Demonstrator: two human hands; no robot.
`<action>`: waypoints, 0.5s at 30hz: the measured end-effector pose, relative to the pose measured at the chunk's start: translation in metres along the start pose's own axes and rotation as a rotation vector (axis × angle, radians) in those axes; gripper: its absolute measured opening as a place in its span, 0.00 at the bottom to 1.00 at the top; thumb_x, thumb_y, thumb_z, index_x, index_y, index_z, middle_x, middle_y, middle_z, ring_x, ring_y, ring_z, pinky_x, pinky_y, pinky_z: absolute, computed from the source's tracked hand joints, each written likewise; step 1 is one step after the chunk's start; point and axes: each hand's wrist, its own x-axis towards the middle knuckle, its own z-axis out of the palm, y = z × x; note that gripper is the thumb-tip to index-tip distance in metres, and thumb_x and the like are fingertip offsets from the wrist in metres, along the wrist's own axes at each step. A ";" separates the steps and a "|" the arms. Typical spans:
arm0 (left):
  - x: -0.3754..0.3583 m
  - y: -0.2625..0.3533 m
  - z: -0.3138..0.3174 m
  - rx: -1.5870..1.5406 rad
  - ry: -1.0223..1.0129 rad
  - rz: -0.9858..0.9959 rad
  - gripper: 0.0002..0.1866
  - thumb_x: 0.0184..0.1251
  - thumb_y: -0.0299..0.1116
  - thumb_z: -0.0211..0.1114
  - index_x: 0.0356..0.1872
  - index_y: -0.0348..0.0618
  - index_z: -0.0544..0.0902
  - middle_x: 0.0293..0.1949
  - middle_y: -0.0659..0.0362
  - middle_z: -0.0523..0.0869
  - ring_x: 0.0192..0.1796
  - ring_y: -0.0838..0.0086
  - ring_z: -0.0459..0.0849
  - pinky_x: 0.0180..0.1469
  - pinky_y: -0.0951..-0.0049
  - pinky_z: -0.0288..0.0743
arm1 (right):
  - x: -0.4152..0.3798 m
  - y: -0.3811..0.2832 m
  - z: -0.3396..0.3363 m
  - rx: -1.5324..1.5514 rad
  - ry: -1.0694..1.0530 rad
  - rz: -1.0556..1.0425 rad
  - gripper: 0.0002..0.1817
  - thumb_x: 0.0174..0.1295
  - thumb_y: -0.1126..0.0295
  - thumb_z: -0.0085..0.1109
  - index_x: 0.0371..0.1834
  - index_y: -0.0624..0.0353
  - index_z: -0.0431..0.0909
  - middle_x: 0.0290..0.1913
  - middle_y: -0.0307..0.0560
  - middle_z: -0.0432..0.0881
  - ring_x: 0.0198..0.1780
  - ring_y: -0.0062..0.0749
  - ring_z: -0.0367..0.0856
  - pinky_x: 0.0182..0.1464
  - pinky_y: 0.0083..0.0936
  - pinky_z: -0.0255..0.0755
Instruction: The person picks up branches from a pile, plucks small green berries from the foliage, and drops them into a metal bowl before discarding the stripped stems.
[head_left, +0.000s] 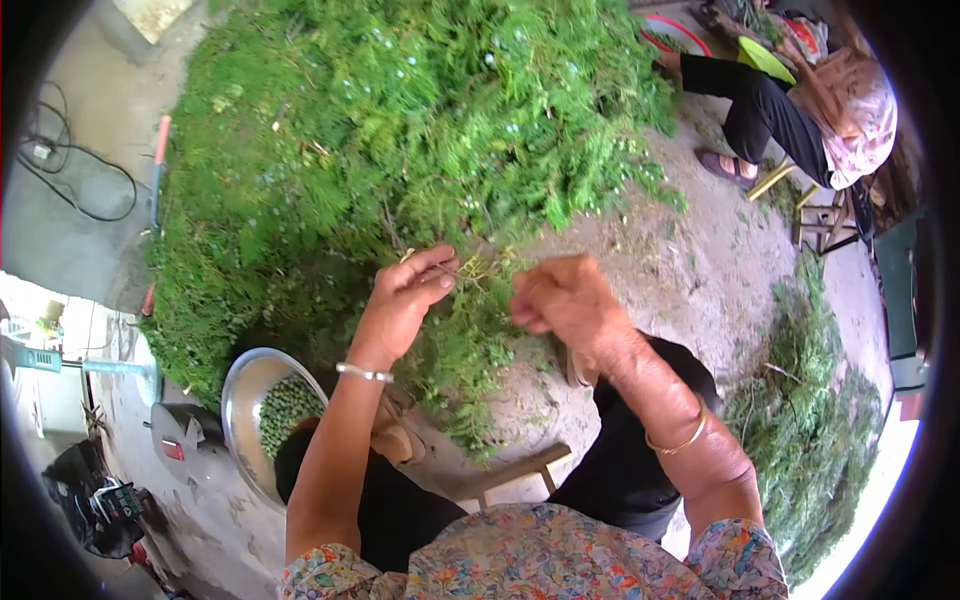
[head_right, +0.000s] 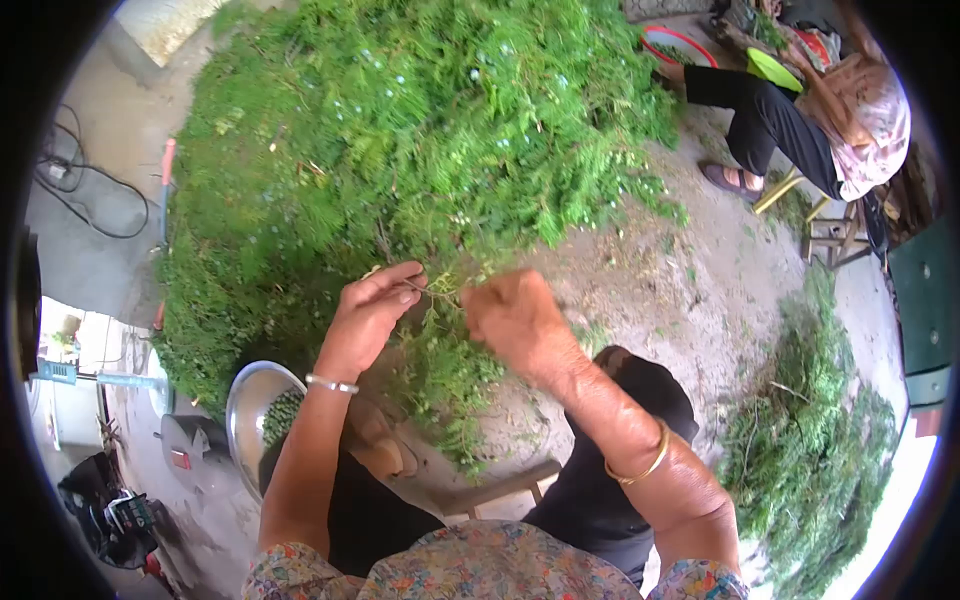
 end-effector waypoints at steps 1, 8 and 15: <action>-0.008 0.023 0.005 0.023 0.017 0.091 0.22 0.59 0.21 0.60 0.56 0.30 0.73 0.51 0.51 0.79 0.56 0.70 0.76 0.58 0.74 0.69 | 0.001 -0.008 0.010 0.224 -0.056 0.200 0.20 0.63 0.60 0.53 0.40 0.72 0.76 0.30 0.56 0.81 0.32 0.37 0.81 0.34 0.29 0.75; -0.073 0.073 0.052 0.696 0.025 0.765 0.25 0.53 0.26 0.68 0.53 0.27 0.73 0.58 0.41 0.71 0.59 0.56 0.75 0.61 0.62 0.69 | 0.032 -0.036 0.029 0.974 -0.217 0.410 0.40 0.64 0.43 0.47 0.60 0.73 0.55 0.54 0.65 0.66 0.52 0.50 0.74 0.49 0.46 0.74; -0.083 0.037 0.055 0.952 -0.175 1.004 0.17 0.49 0.19 0.64 0.42 0.21 0.76 0.57 0.37 0.69 0.61 0.48 0.71 0.62 0.58 0.69 | 0.034 -0.046 0.040 0.874 -0.083 0.413 0.16 0.63 0.62 0.59 0.35 0.68 0.71 0.31 0.50 0.77 0.29 0.31 0.79 0.24 0.18 0.74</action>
